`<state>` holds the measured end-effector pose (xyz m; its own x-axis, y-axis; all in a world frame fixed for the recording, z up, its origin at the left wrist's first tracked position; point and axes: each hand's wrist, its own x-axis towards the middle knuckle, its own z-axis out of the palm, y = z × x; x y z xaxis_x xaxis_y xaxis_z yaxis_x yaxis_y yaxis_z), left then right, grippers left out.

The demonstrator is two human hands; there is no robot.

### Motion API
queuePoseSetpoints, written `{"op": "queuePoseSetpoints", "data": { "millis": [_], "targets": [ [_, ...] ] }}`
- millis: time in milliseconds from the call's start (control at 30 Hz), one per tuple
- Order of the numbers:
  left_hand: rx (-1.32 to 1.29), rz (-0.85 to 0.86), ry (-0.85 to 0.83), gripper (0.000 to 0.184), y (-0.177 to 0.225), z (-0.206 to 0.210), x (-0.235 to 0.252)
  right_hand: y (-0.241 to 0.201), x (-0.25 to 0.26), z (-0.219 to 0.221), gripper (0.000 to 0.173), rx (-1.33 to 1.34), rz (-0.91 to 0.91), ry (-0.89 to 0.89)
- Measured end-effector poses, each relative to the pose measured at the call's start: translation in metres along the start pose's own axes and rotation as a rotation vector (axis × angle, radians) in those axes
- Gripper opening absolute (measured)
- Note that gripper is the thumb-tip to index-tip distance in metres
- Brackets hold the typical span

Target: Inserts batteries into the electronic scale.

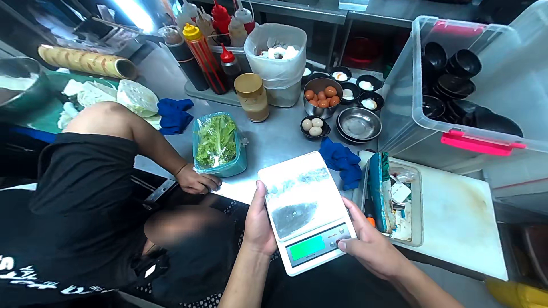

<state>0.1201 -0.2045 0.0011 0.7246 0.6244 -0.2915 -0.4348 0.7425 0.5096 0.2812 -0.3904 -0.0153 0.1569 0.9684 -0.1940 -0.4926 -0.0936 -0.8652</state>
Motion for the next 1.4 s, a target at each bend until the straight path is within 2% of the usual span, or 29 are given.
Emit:
{"op": "queuePoseSetpoints", "data": {
  "millis": [1100,1400],
  "targets": [
    [-0.013,-0.014,-0.003,0.061,-0.0046,-0.0042,-0.0028,0.0039,-0.0039,-0.0015,0.091,-0.03,0.022,0.034],
    [0.003,0.004,0.033,0.062,-0.0049,-0.0054,-0.003,0.0015,-0.0022,0.0028,0.09,-0.092,0.045,0.089]
  ]
}}
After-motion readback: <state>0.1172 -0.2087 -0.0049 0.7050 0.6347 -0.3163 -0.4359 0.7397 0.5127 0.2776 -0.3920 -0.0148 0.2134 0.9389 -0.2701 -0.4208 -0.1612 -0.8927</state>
